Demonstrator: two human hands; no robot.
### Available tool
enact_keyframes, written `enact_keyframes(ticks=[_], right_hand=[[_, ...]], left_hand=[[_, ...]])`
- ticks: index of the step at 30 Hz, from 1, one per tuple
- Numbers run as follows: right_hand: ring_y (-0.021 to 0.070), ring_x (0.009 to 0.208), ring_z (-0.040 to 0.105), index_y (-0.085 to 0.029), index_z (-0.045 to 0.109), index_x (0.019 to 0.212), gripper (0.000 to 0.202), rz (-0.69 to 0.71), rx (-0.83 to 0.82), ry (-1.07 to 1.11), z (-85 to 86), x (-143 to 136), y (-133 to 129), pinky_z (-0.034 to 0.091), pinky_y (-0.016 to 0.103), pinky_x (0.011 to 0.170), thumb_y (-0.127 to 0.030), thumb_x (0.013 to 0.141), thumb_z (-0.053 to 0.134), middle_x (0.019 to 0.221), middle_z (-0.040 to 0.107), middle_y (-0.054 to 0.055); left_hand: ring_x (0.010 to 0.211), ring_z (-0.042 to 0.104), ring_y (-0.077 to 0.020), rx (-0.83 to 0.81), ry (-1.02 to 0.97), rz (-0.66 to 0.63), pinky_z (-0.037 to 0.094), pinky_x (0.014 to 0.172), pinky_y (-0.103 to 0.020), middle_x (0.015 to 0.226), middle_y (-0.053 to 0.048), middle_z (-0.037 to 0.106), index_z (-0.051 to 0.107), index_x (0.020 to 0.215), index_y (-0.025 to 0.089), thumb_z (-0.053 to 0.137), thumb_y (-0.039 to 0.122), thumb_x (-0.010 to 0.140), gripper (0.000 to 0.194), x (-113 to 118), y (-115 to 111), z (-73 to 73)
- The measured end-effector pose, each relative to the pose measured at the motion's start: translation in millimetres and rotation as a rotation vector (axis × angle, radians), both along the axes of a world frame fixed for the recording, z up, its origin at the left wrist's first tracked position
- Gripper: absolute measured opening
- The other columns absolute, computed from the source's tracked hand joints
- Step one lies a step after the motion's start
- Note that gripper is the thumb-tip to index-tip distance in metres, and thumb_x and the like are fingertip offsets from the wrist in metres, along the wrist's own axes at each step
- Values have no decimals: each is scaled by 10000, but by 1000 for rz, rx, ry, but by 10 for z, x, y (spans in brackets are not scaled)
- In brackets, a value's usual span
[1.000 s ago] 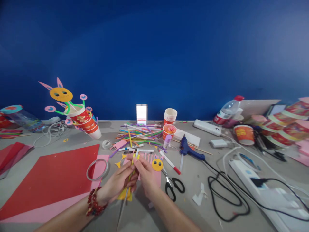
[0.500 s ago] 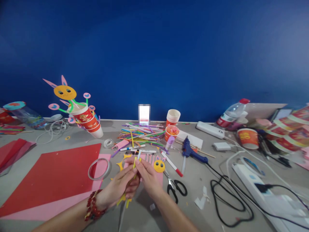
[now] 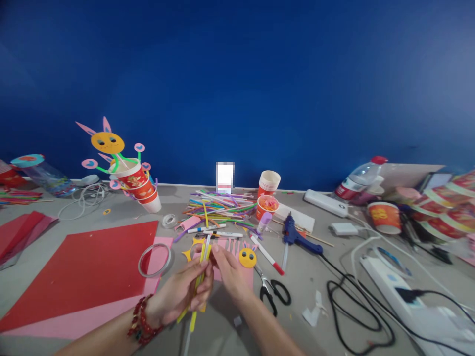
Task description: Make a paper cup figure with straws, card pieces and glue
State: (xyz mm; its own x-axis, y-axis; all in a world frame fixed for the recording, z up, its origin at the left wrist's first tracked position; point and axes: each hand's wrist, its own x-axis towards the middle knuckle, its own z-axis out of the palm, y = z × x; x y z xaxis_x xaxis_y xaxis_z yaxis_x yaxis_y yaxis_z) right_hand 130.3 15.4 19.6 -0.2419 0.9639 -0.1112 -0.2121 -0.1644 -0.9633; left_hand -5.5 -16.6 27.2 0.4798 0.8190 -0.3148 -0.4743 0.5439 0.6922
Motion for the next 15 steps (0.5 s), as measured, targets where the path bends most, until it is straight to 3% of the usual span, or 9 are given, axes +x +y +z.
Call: enact_keyframes(ticks=[6, 11, 13, 15], right_hand=[[227, 847, 659, -196, 788, 891, 428, -40, 4, -51, -29, 9, 177, 507, 344, 789, -602, 820, 668, 918, 746, 88], [204, 802, 653, -212, 761, 925, 320, 53, 109, -155, 122, -90, 285, 507, 300, 688, -508, 847, 667, 895, 726, 50], [190, 743, 644, -228, 734, 1012, 284, 65, 156, -203, 153, -153, 270, 503, 290, 631, -459, 867, 655, 890, 715, 40], [193, 784, 650, -241, 711, 1086, 281, 80, 249, -269, 166, -214, 236, 517, 297, 674, -418, 873, 662, 950, 714, 47]], left_hand=[[594, 675, -182, 67, -27, 180, 533, 645, -312, 647, -25, 660, 563, 787, 161, 716, 453, 823, 332, -182, 89, -14], [772, 734, -239, 34, -65, 257, 564, 813, -389, 719, -51, 721, 602, 789, 160, 750, 417, 800, 297, -262, 151, -8], [783, 737, -238, 27, -66, 284, 569, 819, -395, 742, -53, 729, 609, 815, 159, 757, 419, 794, 300, -296, 173, -11], [751, 730, -220, 28, -68, 309, 574, 795, -378, 749, -43, 724, 606, 849, 161, 776, 411, 775, 311, -328, 188, -15]])
